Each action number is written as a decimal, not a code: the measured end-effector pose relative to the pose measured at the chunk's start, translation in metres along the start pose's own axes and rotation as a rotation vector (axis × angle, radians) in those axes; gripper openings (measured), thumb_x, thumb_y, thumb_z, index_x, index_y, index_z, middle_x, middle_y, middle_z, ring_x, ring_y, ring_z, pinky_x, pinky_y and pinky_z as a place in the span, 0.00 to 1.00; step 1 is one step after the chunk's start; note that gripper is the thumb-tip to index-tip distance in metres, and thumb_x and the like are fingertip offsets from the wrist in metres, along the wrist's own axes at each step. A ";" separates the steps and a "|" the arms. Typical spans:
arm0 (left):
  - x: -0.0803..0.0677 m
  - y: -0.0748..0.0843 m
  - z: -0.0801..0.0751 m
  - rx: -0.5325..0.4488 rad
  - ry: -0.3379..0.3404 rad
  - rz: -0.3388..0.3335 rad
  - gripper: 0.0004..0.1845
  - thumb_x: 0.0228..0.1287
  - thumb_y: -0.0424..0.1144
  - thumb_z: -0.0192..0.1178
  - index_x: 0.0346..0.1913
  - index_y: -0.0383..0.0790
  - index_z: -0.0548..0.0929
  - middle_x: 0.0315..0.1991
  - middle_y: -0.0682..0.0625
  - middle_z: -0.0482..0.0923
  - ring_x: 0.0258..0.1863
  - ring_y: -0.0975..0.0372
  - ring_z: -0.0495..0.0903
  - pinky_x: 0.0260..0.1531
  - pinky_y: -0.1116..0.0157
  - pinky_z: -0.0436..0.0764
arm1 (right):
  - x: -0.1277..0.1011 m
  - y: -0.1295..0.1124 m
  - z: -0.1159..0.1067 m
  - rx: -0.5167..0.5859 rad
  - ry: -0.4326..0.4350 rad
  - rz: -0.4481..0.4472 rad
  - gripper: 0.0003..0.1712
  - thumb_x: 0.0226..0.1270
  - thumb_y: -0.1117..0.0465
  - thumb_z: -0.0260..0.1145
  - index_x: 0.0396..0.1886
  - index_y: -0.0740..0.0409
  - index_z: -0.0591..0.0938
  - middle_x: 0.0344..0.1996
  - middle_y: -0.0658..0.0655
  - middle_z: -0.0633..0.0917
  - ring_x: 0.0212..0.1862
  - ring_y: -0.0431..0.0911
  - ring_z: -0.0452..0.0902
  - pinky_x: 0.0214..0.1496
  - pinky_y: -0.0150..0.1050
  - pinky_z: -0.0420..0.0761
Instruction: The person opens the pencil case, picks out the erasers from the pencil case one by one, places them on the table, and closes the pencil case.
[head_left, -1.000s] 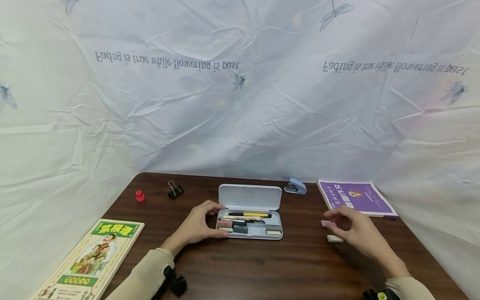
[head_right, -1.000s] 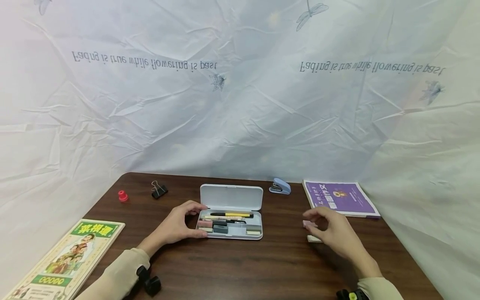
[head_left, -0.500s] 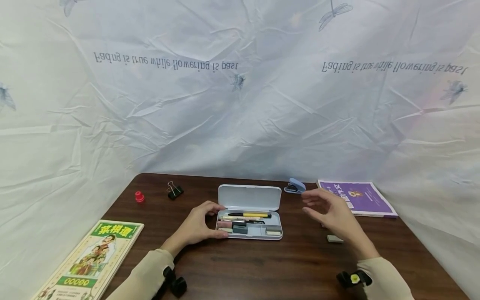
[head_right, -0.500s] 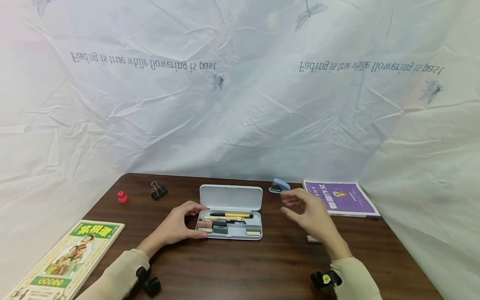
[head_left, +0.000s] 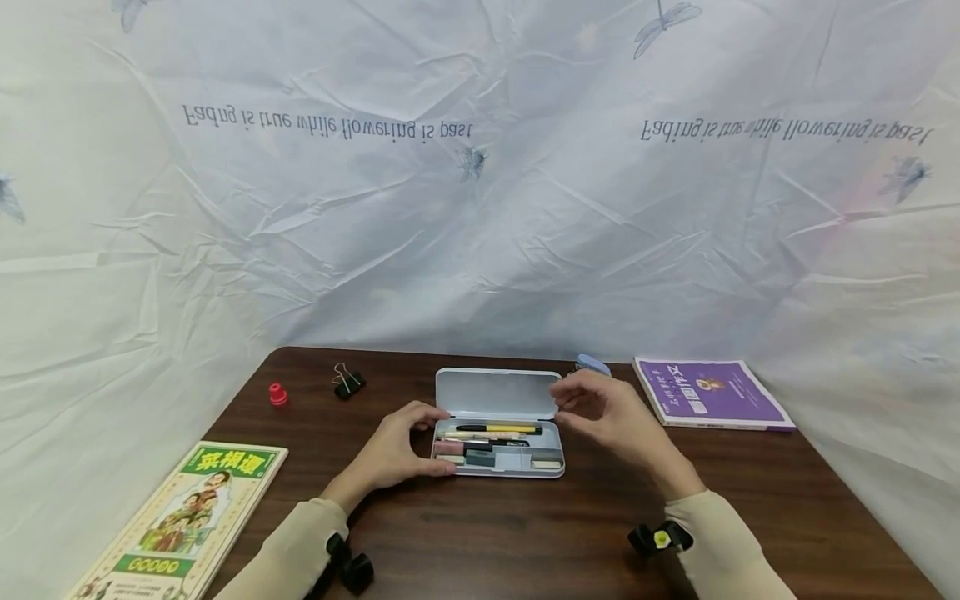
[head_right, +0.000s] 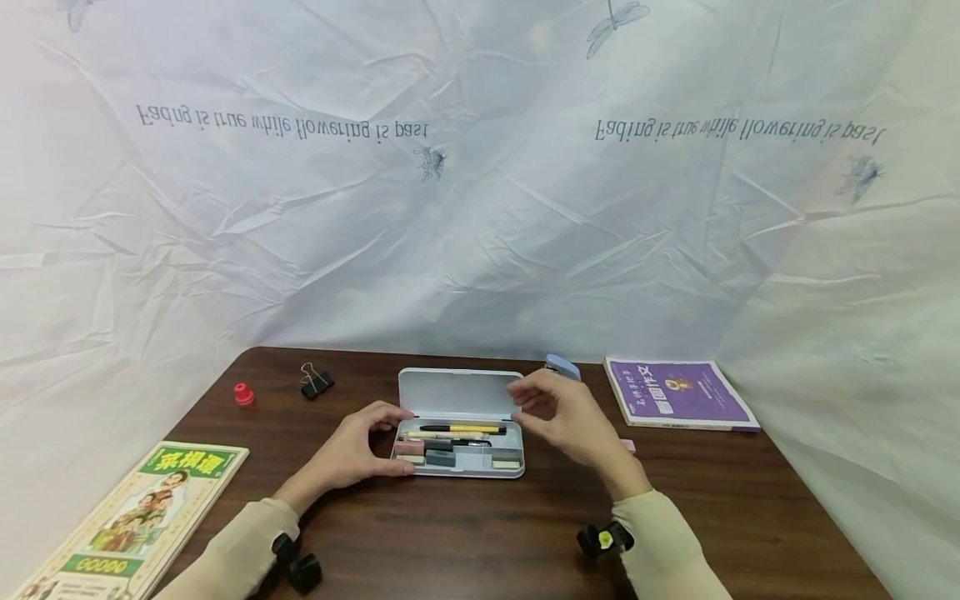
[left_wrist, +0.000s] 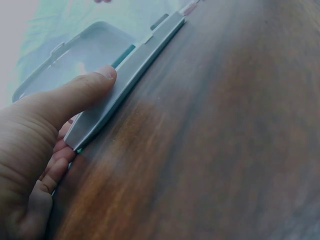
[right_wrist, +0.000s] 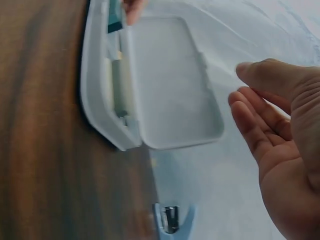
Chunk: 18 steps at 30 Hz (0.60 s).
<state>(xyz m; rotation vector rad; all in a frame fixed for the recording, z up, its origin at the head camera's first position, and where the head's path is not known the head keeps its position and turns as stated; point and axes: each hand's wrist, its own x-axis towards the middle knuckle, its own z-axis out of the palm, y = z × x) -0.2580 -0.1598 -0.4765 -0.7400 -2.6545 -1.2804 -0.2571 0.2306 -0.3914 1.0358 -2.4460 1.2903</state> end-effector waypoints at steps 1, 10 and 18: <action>0.000 0.000 0.000 -0.005 0.000 -0.001 0.43 0.52 0.60 0.89 0.69 0.49 0.86 0.61 0.55 0.84 0.60 0.58 0.83 0.66 0.53 0.84 | 0.000 0.002 0.002 -0.006 -0.031 -0.003 0.20 0.70 0.72 0.80 0.58 0.55 0.90 0.50 0.62 0.90 0.48 0.49 0.90 0.52 0.37 0.90; 0.000 -0.001 0.000 0.004 0.001 0.005 0.42 0.52 0.62 0.88 0.69 0.50 0.86 0.62 0.56 0.84 0.61 0.59 0.83 0.66 0.52 0.84 | -0.005 0.012 0.019 -0.060 -0.285 0.050 0.13 0.70 0.73 0.78 0.51 0.57 0.92 0.44 0.54 0.92 0.44 0.38 0.87 0.48 0.41 0.91; 0.000 -0.002 0.000 0.008 0.008 0.010 0.43 0.51 0.61 0.89 0.68 0.49 0.87 0.61 0.56 0.84 0.60 0.59 0.83 0.65 0.53 0.84 | -0.003 0.012 0.027 -0.213 -0.349 0.030 0.11 0.72 0.68 0.79 0.47 0.48 0.95 0.45 0.42 0.91 0.49 0.40 0.87 0.52 0.42 0.88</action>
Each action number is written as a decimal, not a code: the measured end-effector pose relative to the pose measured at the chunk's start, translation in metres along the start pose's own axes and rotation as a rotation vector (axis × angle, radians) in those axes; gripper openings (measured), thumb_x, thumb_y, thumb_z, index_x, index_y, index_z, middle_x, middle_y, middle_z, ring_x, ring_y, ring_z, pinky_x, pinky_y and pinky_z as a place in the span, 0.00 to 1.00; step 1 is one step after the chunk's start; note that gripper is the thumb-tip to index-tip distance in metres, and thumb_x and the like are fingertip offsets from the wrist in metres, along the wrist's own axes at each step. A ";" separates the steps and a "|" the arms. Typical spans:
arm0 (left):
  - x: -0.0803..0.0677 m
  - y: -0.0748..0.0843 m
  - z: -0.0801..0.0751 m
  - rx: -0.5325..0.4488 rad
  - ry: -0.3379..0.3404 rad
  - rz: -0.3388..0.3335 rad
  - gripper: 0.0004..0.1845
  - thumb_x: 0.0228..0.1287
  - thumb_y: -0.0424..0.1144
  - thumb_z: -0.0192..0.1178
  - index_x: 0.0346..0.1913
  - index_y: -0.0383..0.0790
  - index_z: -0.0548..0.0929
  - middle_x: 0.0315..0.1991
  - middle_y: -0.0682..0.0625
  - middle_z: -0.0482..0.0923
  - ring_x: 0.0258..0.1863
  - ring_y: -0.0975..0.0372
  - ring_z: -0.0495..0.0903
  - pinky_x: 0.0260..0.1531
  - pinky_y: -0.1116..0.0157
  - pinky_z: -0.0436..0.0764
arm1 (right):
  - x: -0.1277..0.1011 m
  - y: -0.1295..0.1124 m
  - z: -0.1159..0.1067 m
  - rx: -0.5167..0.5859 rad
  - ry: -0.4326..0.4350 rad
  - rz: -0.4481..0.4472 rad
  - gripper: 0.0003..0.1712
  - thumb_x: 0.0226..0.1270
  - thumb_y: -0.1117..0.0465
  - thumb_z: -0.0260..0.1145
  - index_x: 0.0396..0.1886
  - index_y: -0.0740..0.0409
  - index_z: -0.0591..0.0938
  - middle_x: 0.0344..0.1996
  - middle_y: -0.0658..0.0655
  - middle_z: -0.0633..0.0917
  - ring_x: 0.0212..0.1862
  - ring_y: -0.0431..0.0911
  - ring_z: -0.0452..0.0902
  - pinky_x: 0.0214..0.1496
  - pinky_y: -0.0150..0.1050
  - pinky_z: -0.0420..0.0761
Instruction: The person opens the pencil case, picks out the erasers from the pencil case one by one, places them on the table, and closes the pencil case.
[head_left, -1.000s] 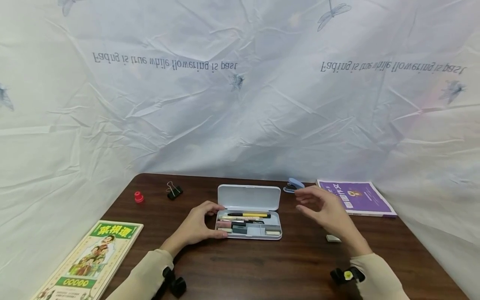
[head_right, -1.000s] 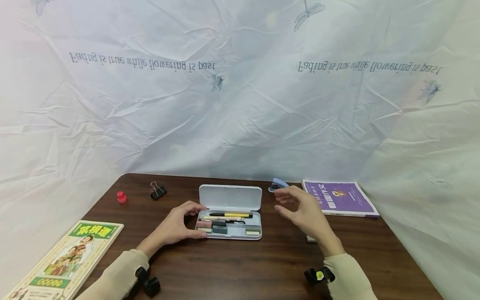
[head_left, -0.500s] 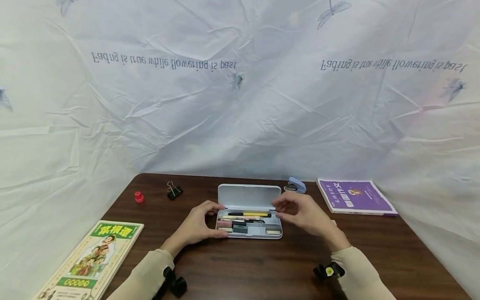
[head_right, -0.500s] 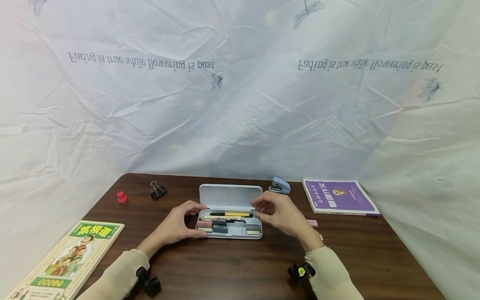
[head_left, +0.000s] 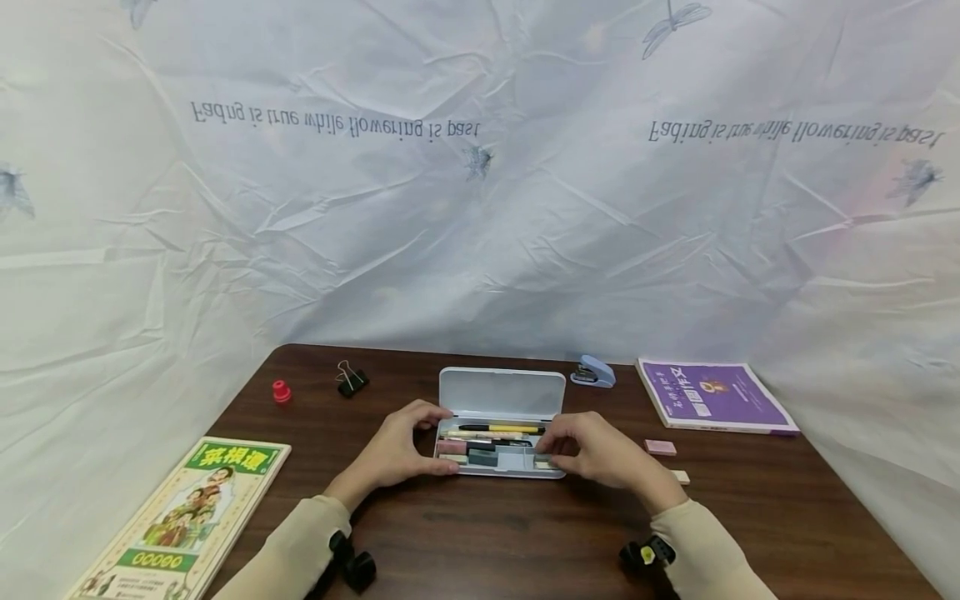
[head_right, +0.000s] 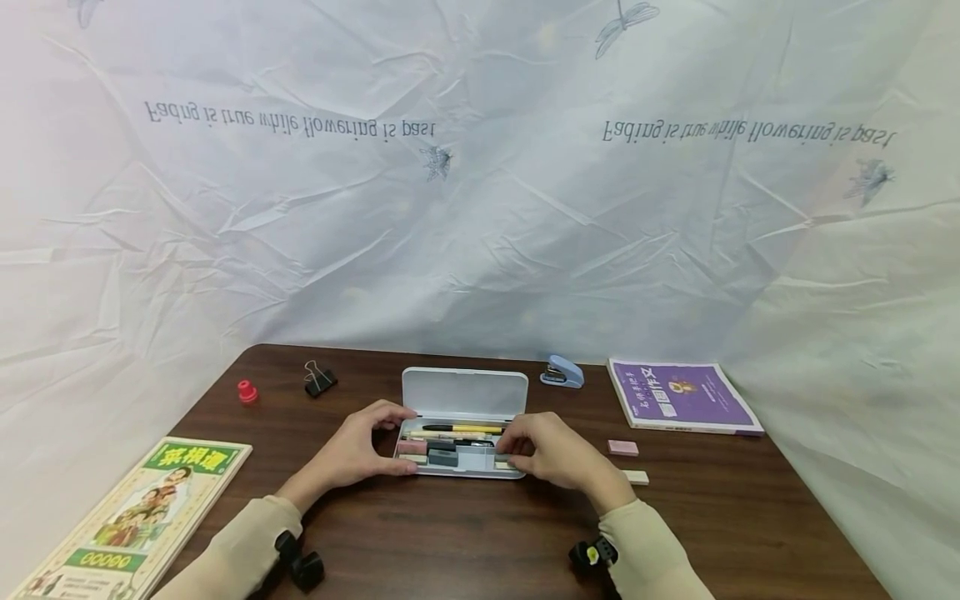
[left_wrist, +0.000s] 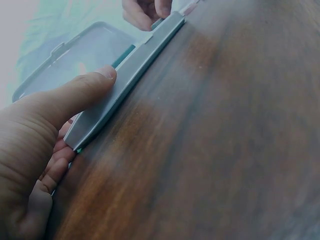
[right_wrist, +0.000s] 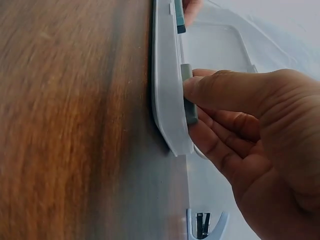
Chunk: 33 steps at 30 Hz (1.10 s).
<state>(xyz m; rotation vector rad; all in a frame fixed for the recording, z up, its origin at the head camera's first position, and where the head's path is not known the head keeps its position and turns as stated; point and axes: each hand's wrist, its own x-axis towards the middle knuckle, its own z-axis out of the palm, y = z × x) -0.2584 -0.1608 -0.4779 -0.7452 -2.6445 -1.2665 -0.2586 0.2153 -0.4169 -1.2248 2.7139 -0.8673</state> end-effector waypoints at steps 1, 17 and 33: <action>0.000 0.000 0.000 -0.001 0.001 0.001 0.43 0.51 0.61 0.89 0.68 0.49 0.87 0.61 0.56 0.84 0.59 0.59 0.83 0.65 0.54 0.84 | 0.000 0.000 0.000 -0.005 0.001 -0.001 0.11 0.72 0.68 0.79 0.47 0.48 0.95 0.45 0.42 0.91 0.49 0.40 0.87 0.53 0.42 0.88; 0.001 0.000 0.001 -0.009 -0.002 -0.003 0.42 0.51 0.61 0.89 0.68 0.51 0.87 0.59 0.58 0.84 0.59 0.60 0.83 0.64 0.54 0.84 | -0.005 -0.003 -0.012 0.079 0.148 -0.007 0.17 0.68 0.75 0.77 0.46 0.49 0.92 0.41 0.45 0.90 0.42 0.38 0.85 0.45 0.41 0.90; 0.001 -0.001 0.001 -0.012 -0.006 0.001 0.42 0.52 0.62 0.88 0.69 0.50 0.86 0.61 0.56 0.84 0.59 0.60 0.83 0.65 0.52 0.84 | -0.033 0.013 -0.060 -0.001 0.372 0.056 0.18 0.68 0.77 0.77 0.46 0.50 0.92 0.45 0.47 0.90 0.43 0.38 0.87 0.45 0.33 0.89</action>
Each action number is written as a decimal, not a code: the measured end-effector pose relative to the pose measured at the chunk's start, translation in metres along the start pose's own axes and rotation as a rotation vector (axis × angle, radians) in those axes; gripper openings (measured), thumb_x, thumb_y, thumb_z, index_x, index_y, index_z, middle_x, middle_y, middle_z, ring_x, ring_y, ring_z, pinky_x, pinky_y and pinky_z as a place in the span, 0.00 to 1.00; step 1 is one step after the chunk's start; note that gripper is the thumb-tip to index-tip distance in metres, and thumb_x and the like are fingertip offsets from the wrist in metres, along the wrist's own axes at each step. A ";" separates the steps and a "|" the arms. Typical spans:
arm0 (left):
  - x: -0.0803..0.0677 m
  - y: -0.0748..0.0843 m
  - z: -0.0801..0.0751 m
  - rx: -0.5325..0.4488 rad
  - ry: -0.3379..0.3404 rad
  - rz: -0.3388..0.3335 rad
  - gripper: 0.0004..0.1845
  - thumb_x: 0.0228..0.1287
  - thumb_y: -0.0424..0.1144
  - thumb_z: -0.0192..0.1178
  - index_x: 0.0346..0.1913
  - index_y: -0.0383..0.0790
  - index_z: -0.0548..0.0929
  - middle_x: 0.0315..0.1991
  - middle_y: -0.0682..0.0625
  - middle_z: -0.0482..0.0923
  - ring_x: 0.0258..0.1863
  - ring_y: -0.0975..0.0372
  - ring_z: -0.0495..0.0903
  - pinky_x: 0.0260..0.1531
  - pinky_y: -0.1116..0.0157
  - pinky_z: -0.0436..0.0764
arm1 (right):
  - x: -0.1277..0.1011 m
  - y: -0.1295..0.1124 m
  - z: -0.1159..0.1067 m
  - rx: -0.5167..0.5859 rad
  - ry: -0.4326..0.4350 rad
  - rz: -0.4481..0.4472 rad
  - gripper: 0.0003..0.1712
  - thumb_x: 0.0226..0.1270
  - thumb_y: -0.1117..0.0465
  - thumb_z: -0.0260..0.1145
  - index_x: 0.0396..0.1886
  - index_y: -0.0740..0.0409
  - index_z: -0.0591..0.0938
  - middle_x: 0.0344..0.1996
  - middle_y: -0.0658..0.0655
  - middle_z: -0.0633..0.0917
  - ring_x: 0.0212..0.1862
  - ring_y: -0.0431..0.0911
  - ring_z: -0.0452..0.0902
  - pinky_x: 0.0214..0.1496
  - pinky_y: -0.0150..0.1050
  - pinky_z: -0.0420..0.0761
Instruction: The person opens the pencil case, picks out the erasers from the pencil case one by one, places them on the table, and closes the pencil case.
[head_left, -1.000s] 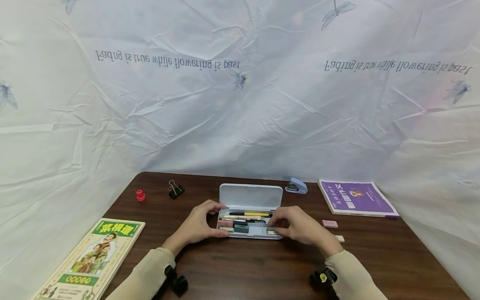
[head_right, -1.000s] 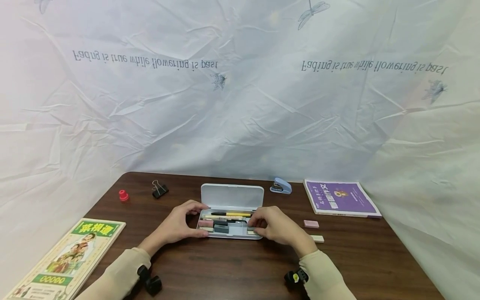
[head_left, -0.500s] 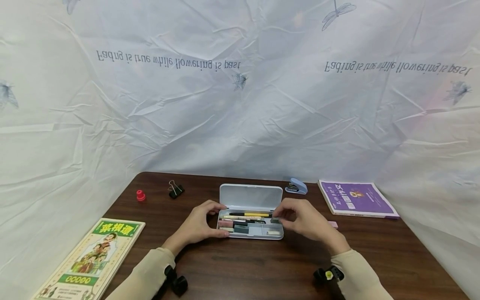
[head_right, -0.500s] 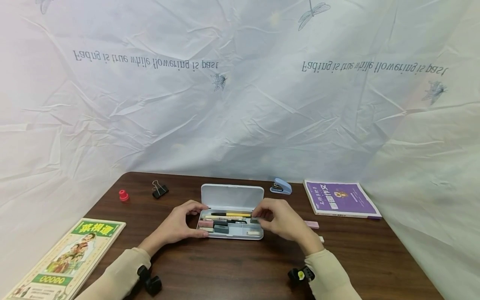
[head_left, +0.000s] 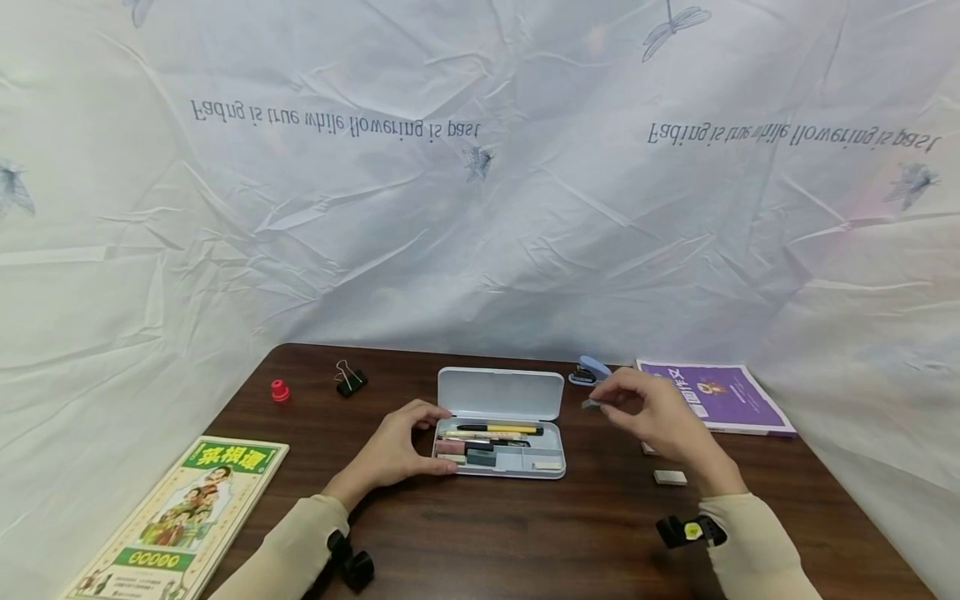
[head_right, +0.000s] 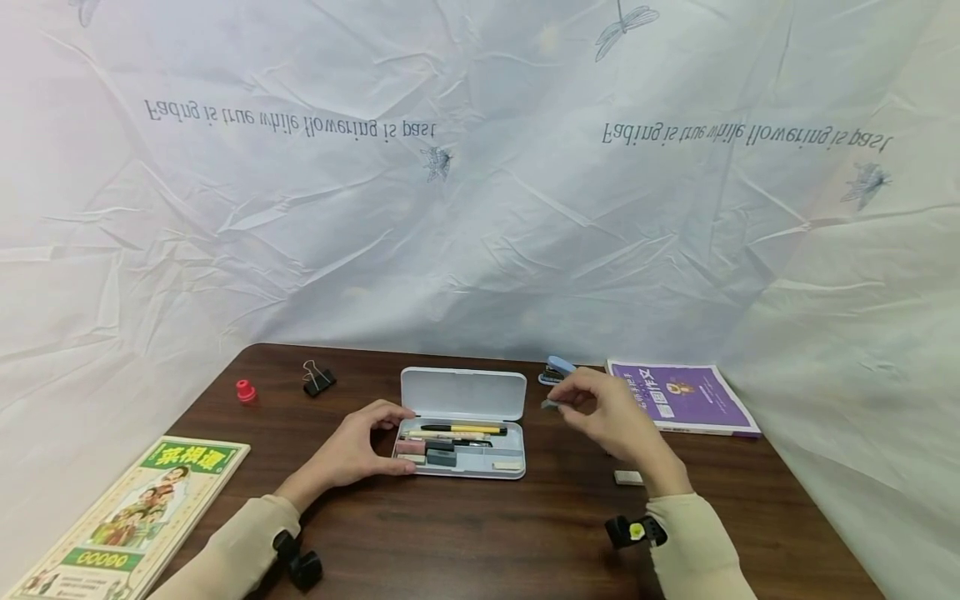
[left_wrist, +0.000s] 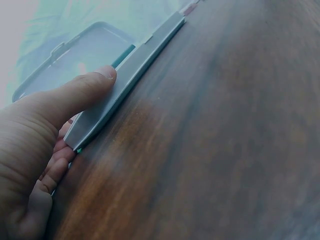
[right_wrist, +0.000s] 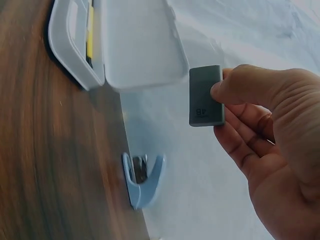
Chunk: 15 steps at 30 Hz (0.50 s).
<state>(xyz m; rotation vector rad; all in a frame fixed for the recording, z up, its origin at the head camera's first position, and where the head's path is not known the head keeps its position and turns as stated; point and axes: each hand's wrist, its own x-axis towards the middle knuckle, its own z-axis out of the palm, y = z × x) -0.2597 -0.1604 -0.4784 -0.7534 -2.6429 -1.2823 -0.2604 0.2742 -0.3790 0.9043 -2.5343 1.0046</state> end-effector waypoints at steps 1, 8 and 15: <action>0.000 0.000 0.000 0.000 -0.001 0.000 0.42 0.52 0.62 0.88 0.69 0.50 0.86 0.61 0.56 0.84 0.59 0.60 0.83 0.65 0.52 0.84 | -0.001 0.001 -0.002 -0.003 0.008 0.007 0.18 0.68 0.77 0.77 0.46 0.50 0.92 0.45 0.48 0.90 0.43 0.38 0.87 0.45 0.33 0.89; -0.001 0.001 -0.001 0.003 0.003 -0.002 0.42 0.52 0.61 0.89 0.69 0.50 0.86 0.61 0.56 0.84 0.59 0.60 0.83 0.65 0.53 0.84 | -0.006 0.014 -0.004 -0.011 0.011 0.044 0.17 0.67 0.78 0.77 0.45 0.52 0.93 0.43 0.49 0.90 0.42 0.38 0.86 0.44 0.32 0.88; 0.000 0.000 0.000 0.008 0.001 -0.002 0.42 0.52 0.62 0.88 0.69 0.51 0.86 0.61 0.57 0.84 0.60 0.60 0.83 0.65 0.52 0.84 | -0.013 0.031 0.005 -0.026 -0.049 0.097 0.15 0.66 0.76 0.79 0.43 0.52 0.93 0.40 0.49 0.90 0.40 0.38 0.85 0.41 0.34 0.88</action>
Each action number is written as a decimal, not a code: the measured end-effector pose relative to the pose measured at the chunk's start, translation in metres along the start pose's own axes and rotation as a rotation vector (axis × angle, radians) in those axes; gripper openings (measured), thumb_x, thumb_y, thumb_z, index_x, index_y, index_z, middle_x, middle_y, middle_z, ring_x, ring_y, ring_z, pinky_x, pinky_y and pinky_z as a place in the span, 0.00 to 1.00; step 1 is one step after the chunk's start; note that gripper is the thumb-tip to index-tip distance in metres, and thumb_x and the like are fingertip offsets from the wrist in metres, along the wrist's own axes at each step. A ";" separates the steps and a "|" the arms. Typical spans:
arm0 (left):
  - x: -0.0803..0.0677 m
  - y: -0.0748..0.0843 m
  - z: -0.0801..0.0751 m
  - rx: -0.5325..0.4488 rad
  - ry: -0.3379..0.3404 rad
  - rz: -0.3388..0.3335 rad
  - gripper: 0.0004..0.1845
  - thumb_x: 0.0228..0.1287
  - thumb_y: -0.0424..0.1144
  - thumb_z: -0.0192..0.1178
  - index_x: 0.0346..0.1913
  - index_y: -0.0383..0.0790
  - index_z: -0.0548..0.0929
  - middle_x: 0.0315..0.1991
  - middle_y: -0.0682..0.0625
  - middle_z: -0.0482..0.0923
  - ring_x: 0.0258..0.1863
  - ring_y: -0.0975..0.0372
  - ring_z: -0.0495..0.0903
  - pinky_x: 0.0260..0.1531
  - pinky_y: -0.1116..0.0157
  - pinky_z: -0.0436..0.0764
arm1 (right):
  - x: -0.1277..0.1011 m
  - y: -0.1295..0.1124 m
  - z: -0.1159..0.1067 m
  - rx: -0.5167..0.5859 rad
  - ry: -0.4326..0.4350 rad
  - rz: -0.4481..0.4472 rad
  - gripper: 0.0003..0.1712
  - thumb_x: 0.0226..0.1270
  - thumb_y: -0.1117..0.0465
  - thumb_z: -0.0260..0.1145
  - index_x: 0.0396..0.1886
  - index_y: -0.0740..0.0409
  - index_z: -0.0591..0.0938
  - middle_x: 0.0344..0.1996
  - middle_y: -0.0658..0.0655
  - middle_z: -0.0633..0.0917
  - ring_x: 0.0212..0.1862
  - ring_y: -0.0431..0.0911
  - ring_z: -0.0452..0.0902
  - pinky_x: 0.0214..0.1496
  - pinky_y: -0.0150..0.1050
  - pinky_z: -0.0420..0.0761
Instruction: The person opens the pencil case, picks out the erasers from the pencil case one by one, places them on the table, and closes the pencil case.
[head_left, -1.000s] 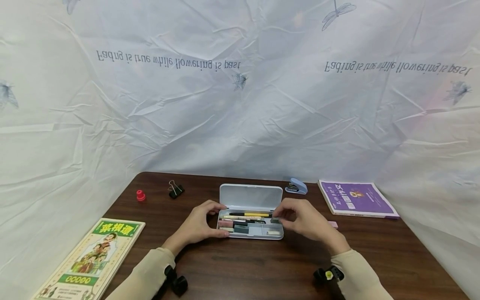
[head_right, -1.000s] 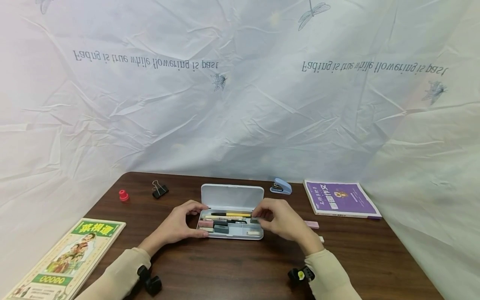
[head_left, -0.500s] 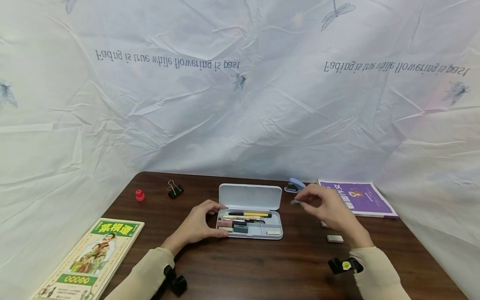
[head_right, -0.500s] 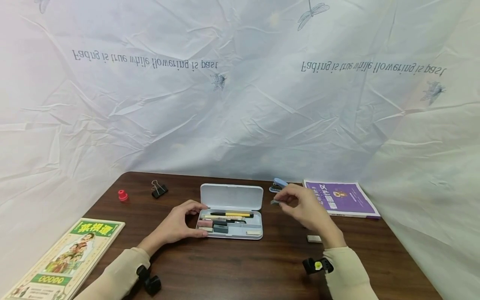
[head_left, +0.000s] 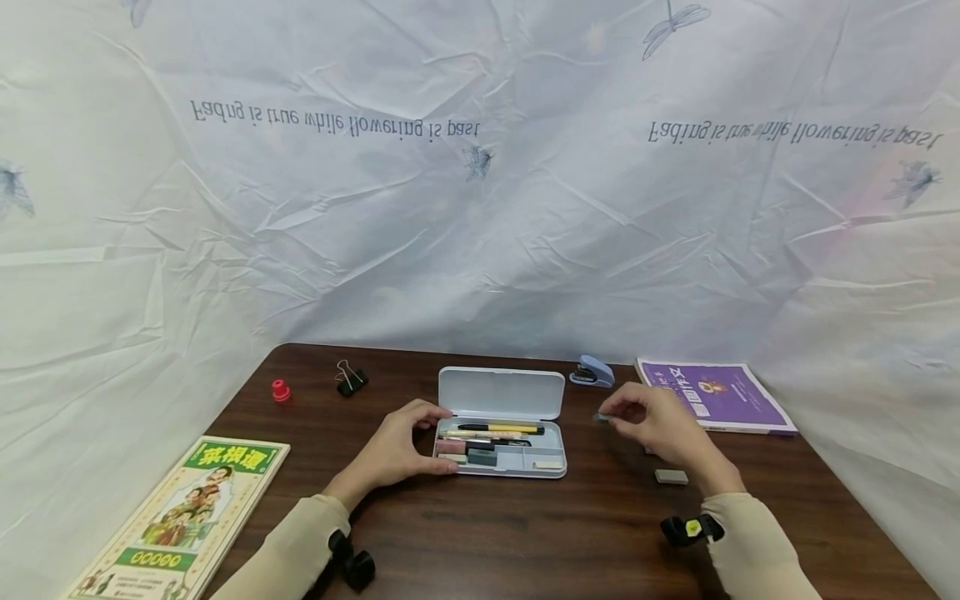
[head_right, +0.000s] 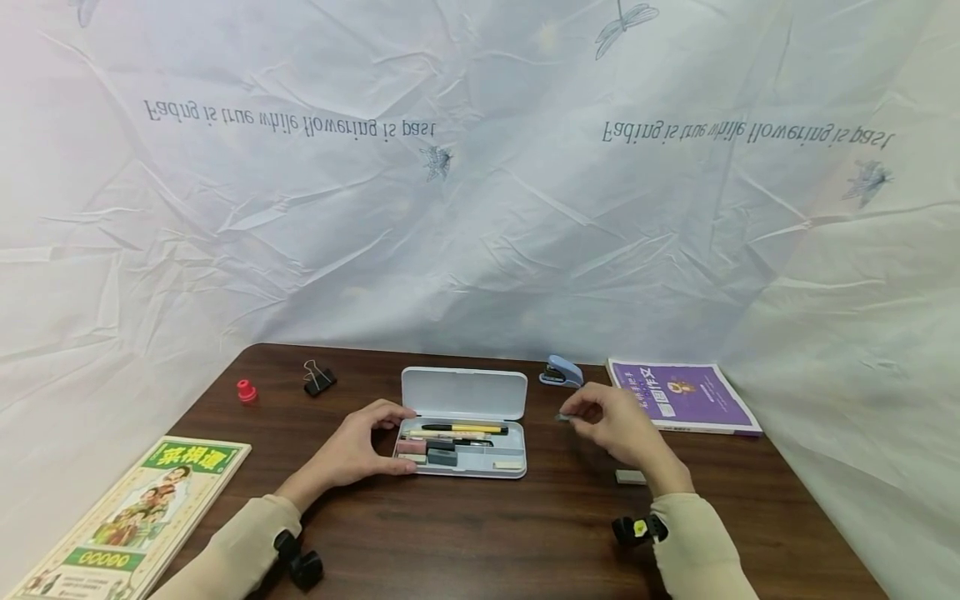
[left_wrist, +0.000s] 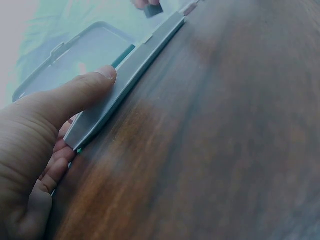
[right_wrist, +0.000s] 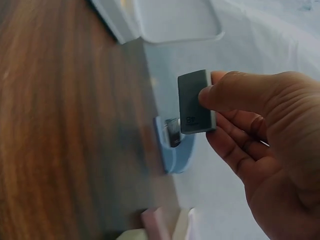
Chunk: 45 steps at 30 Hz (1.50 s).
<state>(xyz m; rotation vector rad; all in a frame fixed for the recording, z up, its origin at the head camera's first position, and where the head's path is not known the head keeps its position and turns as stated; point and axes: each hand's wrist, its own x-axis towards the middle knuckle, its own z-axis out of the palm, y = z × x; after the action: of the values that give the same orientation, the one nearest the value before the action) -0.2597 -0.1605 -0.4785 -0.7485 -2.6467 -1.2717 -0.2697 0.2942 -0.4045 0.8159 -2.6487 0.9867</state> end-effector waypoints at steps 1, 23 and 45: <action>0.000 0.000 0.000 -0.001 0.000 0.001 0.42 0.52 0.62 0.88 0.69 0.51 0.86 0.61 0.57 0.84 0.60 0.60 0.83 0.65 0.52 0.84 | 0.000 0.003 0.001 -0.007 -0.013 0.010 0.14 0.67 0.75 0.79 0.43 0.51 0.93 0.39 0.48 0.90 0.40 0.38 0.85 0.42 0.35 0.87; 0.001 0.002 0.000 -0.002 -0.003 -0.006 0.42 0.52 0.61 0.89 0.69 0.51 0.86 0.61 0.57 0.84 0.59 0.60 0.82 0.65 0.53 0.83 | -0.001 0.015 0.009 -0.008 -0.297 0.087 0.13 0.66 0.71 0.81 0.36 0.47 0.92 0.38 0.45 0.87 0.40 0.38 0.80 0.42 0.35 0.84; -0.001 0.002 -0.001 -0.007 -0.006 -0.016 0.42 0.52 0.62 0.88 0.69 0.51 0.86 0.61 0.56 0.84 0.60 0.60 0.82 0.66 0.52 0.83 | 0.004 -0.010 0.003 -0.002 -0.070 0.068 0.11 0.74 0.66 0.78 0.53 0.54 0.92 0.44 0.51 0.91 0.44 0.39 0.85 0.46 0.35 0.86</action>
<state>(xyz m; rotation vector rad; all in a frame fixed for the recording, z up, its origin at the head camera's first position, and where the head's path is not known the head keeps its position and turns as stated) -0.2583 -0.1601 -0.4767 -0.7342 -2.6595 -1.2853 -0.2676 0.2843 -0.4002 0.7783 -2.7528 0.9889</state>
